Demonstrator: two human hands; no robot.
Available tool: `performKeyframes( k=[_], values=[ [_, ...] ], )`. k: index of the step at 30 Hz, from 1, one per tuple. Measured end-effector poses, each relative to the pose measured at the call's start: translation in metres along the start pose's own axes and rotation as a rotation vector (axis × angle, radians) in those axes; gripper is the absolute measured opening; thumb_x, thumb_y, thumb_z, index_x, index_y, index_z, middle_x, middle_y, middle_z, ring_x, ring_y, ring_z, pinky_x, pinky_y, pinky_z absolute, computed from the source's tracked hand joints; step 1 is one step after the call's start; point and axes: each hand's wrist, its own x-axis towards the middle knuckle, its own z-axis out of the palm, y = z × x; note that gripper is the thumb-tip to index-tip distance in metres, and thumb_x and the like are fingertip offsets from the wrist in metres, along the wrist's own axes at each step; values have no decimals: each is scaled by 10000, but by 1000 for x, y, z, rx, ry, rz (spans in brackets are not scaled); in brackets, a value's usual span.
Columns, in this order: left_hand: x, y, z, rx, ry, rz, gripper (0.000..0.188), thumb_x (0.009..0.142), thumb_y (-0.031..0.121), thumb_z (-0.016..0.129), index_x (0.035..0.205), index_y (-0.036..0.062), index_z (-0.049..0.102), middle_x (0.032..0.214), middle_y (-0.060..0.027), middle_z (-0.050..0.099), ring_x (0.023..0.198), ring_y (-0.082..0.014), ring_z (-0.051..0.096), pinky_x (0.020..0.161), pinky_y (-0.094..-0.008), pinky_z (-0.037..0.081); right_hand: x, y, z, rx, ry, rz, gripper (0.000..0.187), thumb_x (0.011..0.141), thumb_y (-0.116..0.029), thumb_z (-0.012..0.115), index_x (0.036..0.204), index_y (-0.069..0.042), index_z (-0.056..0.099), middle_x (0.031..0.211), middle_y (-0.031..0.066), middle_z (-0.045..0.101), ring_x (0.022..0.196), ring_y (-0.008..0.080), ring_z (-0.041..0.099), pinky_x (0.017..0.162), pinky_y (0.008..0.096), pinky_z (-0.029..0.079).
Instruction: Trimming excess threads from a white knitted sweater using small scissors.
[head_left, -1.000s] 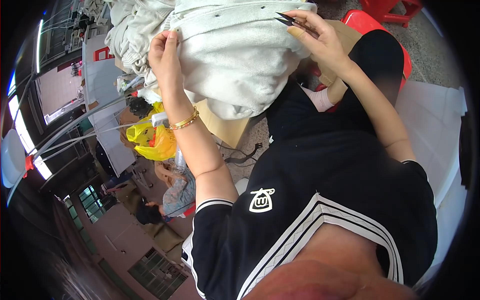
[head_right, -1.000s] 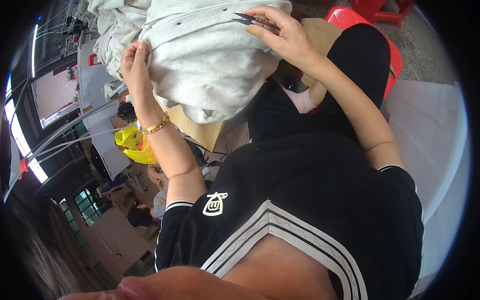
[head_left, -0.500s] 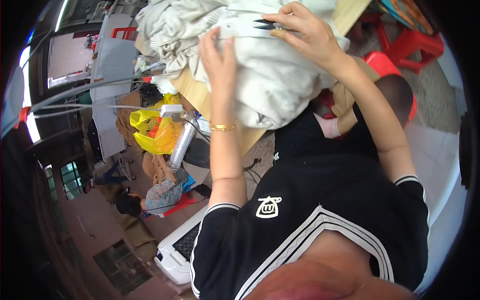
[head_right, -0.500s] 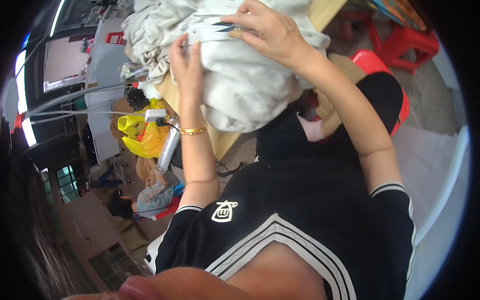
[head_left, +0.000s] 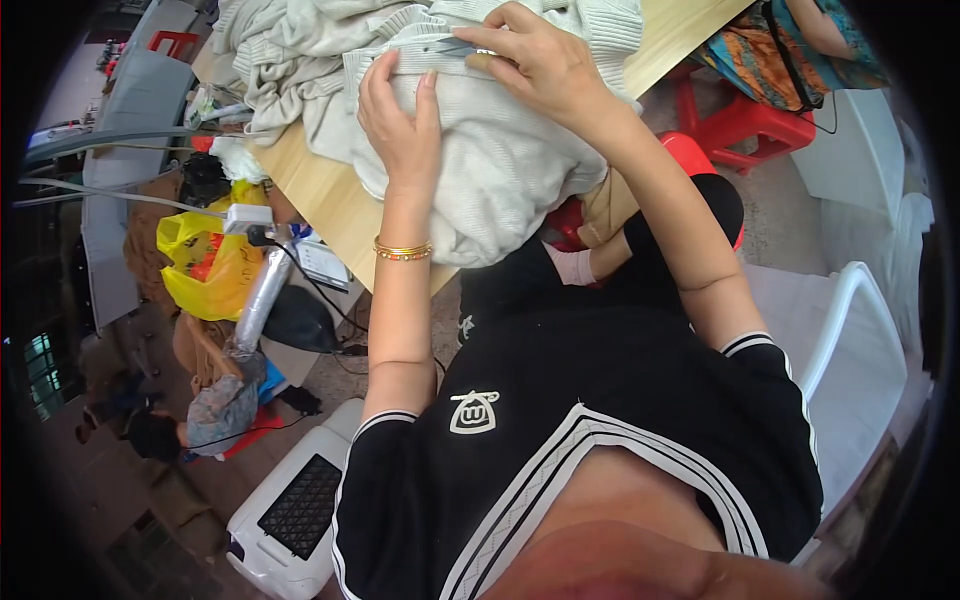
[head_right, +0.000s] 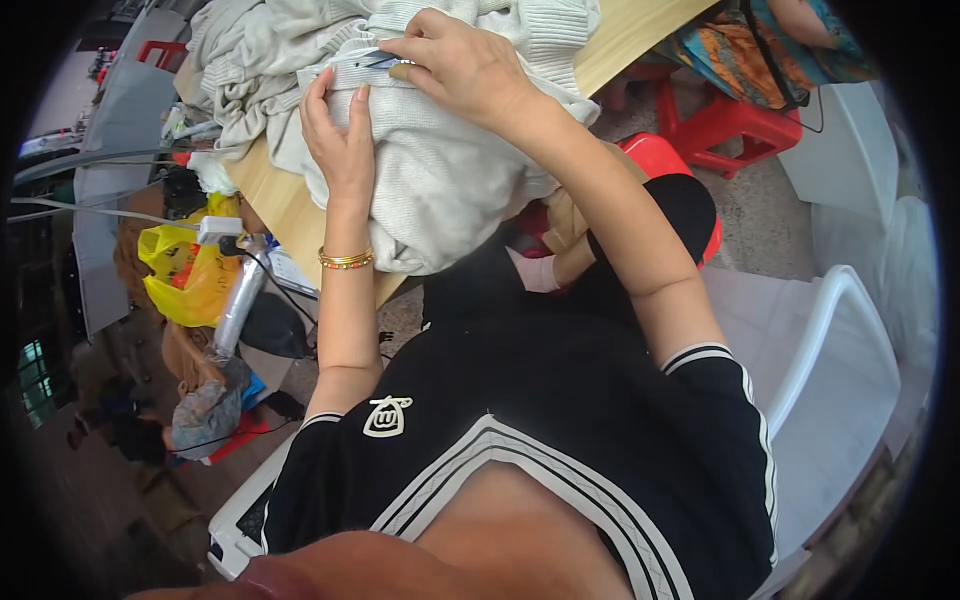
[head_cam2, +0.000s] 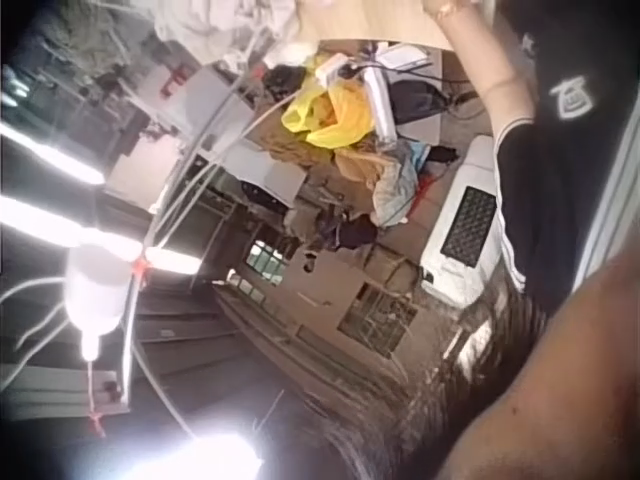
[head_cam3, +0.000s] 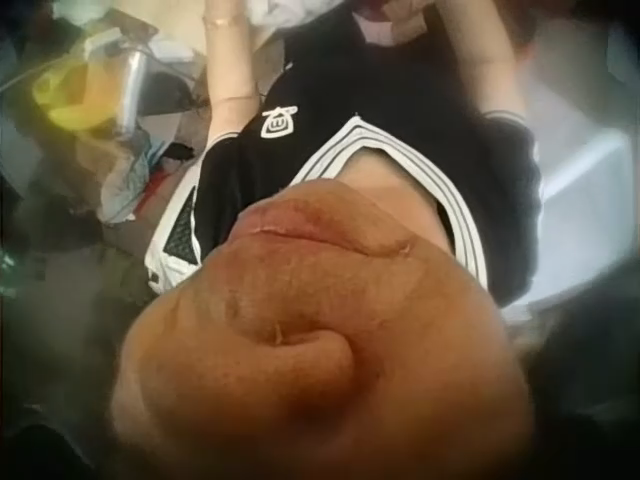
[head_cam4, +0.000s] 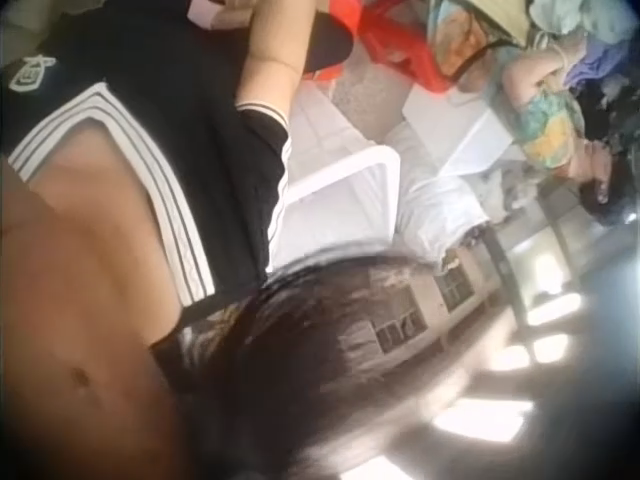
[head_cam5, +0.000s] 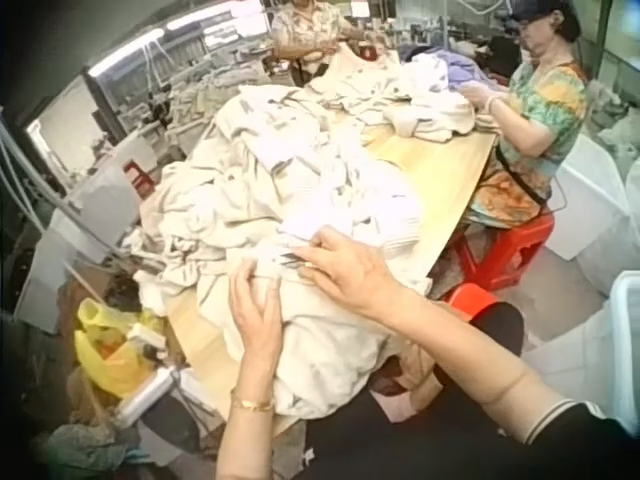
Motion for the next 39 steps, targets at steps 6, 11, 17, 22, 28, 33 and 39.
performKeyframes(
  k=[6,11,17,22,28,33,39],
  values=[
    [-5,1,5,26,26,23,481,904,234,696,1314,43,531,1303,-129,581,1222,-300,536,1046,-424,365,7,0,7,-175,-46,-89,308,868,-207,709,1160,-110,690,977,98,623,853,297,654,719,383,536],
    [-7,1,6,54,68,55,455,914,225,714,1288,14,564,1270,-160,601,1176,-314,563,1017,-407,436,10,0,14,-194,-91,-84,311,868,-204,705,1165,-114,688,968,99,618,854,299,652,715,391,534],
    [-7,-2,5,34,66,40,483,898,241,701,1313,54,538,1298,-110,588,1222,-293,540,1036,-420,367,11,-1,17,-166,-123,-57,314,879,-210,697,1182,-126,695,967,96,617,853,295,649,719,389,529],
    [-6,-2,6,16,69,34,482,898,255,700,1306,50,544,1288,-110,592,1212,-289,543,1025,-413,370,11,2,17,-118,-118,-36,301,891,-215,694,1181,-133,709,975,91,621,849,291,646,721,383,526],
    [-8,-3,4,-4,59,36,477,902,263,696,1302,48,548,1277,-110,599,1208,-288,546,1022,-409,370,7,1,16,-73,-115,-4,283,899,-203,688,1166,-115,718,972,95,623,835,293,646,718,380,527],
    [-11,-3,4,4,65,45,467,902,259,694,1295,49,554,1274,-110,601,1204,-289,550,1020,-410,371,3,-2,14,-67,-102,39,283,894,-193,696,1165,-113,718,963,104,620,831,294,646,709,378,528],
    [-8,-8,9,3,63,45,459,904,257,691,1291,52,556,1269,-112,602,1202,-294,550,1021,-409,370,-3,19,35,-154,-17,-31,246,868,-250,727,1106,-189,753,999,10,655,827,223,678,687,372,546]
  ],
)
